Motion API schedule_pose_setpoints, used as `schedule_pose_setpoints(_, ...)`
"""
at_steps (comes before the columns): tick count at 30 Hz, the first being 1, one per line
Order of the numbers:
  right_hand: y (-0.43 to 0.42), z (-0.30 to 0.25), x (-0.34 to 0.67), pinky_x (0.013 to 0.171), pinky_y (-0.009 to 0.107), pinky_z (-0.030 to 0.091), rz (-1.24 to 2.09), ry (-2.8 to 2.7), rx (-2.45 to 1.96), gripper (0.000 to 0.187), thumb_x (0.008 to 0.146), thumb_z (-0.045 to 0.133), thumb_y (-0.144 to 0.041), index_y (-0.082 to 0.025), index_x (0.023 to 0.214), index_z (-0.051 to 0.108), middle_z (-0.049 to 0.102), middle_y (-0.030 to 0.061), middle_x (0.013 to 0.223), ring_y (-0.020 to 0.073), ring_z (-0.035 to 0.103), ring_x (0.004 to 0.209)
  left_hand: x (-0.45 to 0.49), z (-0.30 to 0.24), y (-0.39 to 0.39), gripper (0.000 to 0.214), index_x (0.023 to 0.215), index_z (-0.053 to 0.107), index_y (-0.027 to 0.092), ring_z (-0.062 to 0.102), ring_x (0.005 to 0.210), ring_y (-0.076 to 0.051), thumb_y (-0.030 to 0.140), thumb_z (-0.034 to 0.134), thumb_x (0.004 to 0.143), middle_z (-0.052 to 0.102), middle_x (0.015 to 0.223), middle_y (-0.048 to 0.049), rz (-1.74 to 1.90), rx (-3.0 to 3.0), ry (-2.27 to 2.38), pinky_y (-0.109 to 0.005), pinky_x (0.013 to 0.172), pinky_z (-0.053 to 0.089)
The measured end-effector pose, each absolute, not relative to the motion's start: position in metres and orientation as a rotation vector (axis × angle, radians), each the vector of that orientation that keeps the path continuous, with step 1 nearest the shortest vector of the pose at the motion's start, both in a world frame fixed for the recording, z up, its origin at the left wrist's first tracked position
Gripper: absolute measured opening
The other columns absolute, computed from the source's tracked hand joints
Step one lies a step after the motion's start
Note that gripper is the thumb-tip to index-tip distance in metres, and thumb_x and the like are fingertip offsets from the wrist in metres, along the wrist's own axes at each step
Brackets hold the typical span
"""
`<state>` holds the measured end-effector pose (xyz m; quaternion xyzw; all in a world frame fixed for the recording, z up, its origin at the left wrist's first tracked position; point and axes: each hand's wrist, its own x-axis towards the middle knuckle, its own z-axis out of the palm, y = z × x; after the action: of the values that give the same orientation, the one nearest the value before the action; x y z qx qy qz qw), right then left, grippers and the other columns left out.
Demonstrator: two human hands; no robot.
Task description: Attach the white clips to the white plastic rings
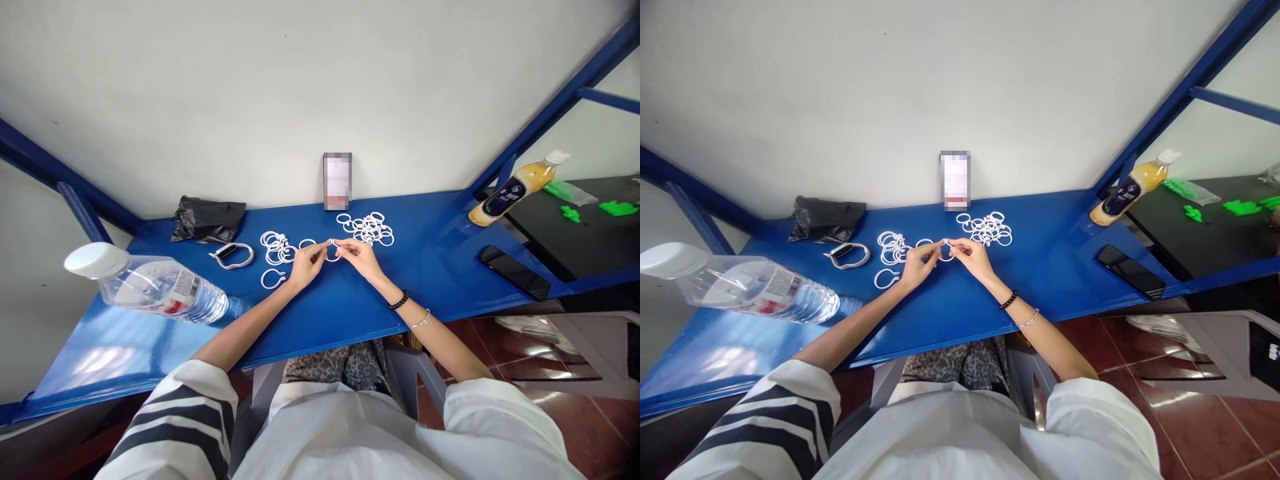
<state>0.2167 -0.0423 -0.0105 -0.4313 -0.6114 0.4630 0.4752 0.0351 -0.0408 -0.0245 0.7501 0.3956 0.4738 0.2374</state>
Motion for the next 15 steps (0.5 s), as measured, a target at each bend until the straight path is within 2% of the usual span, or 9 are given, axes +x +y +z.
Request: schedule_pose_setpoints(15,-0.0429,-0.0084,0.2162,0.074,0.035,0.053,1.112,-1.517,-1.065,0.032,0.078,0.067,-0.042,-0.02,0.1,0.071,0.073,0.005,0.078,0.0204,0.069,0.077,0.0353,-0.0246,-0.0412,0.034,0.113,0.07,0.015,0.052,0.049,-0.01,0.035,0.049,0.095,0.067,0.067,-0.0029,1.307,2.036,1.083,-0.022,0.05,0.043)
